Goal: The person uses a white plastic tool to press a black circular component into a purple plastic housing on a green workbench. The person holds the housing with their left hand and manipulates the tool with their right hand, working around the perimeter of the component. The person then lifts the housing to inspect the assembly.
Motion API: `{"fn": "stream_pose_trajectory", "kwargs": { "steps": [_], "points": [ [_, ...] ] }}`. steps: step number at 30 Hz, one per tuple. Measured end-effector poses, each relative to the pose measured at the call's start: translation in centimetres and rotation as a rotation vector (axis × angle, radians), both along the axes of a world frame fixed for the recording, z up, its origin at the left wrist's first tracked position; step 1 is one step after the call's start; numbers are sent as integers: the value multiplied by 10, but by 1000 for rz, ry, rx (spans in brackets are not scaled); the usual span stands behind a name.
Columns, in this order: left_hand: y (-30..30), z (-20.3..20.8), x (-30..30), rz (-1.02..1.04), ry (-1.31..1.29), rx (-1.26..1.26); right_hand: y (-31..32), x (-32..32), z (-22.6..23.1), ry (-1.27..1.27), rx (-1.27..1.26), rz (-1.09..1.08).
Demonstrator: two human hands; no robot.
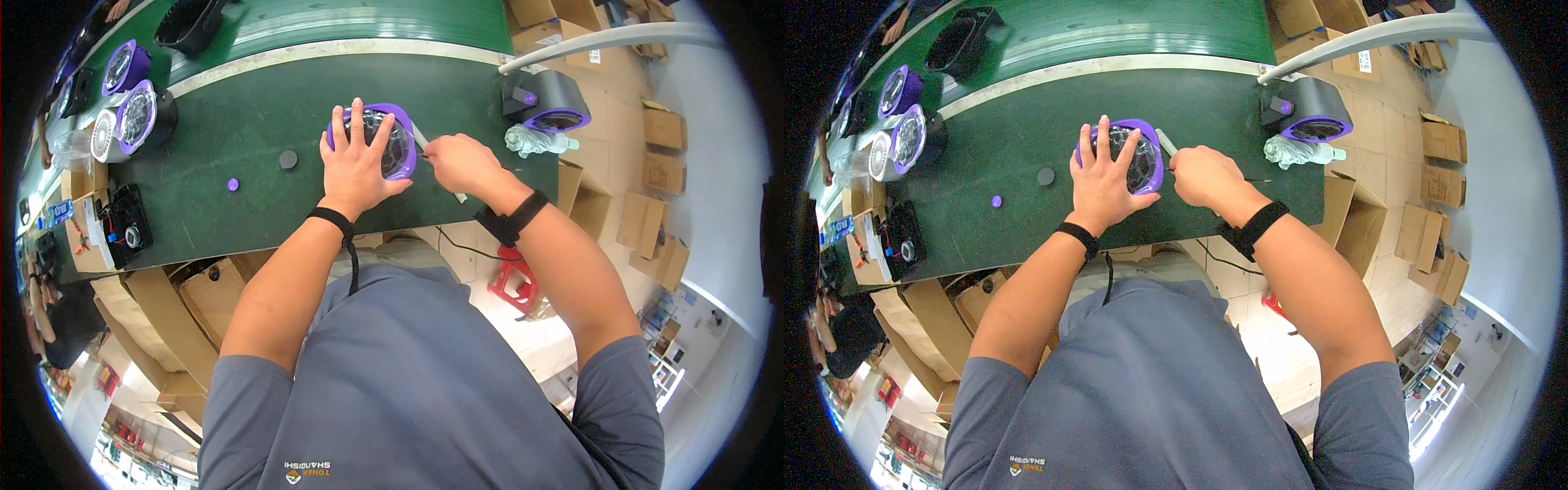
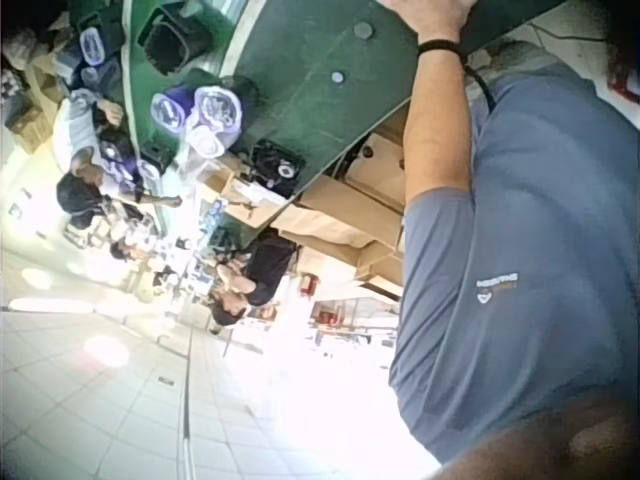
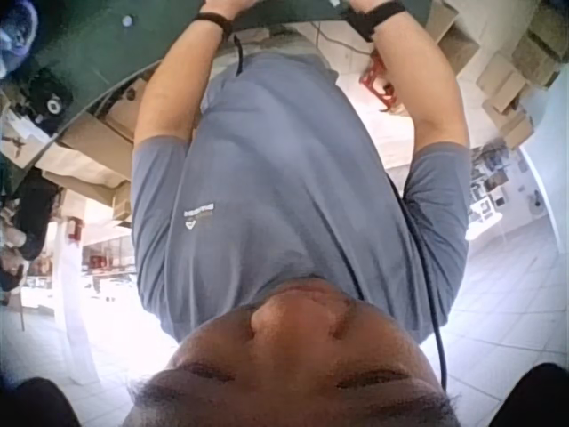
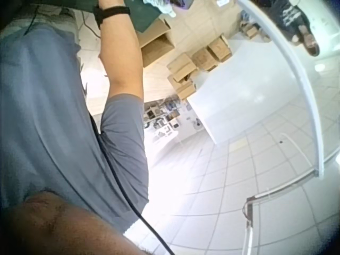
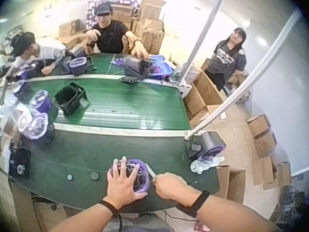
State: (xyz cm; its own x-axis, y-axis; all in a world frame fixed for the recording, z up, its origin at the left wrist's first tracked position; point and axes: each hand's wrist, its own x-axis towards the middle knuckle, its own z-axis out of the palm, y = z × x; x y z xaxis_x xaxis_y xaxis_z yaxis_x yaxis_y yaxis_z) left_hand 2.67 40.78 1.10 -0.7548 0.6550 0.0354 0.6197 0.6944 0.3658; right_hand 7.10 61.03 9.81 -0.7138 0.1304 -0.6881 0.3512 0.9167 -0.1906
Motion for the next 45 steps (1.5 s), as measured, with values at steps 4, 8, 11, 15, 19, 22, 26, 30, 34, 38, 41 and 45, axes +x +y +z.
{"fn": "stream_pose_trajectory", "kwargs": {
  "steps": [4,8,11,15,19,22,26,30,34,38,41,45],
  "points": [
    [0,0,0,0,-5,3,3,2,-4,40,-13,-2],
    [0,0,0,1,-3,-5,2,-1,-1,30,-8,29],
    [0,0,-1,-1,-3,-5,6,2,-9,39,-31,32],
    [0,-2,-1,4,7,8,3,-2,-1,15,-8,35],
    [0,-3,-1,3,8,14,2,-1,2,9,-8,41],
    [0,-3,-1,4,3,13,3,0,1,8,-10,23],
    [0,-3,-1,4,-3,8,3,-1,2,-13,-4,35],
    [0,-3,-1,4,-2,6,5,0,-3,3,-14,25],
    [0,-3,-1,4,-1,10,6,0,-3,5,-18,0],
    [0,-4,-1,5,-1,10,6,0,-4,16,-19,20],
    [0,-5,-1,7,7,25,10,2,-5,34,-41,42],
    [0,-6,-1,4,7,33,12,4,-5,62,-38,34]
  ]
}}
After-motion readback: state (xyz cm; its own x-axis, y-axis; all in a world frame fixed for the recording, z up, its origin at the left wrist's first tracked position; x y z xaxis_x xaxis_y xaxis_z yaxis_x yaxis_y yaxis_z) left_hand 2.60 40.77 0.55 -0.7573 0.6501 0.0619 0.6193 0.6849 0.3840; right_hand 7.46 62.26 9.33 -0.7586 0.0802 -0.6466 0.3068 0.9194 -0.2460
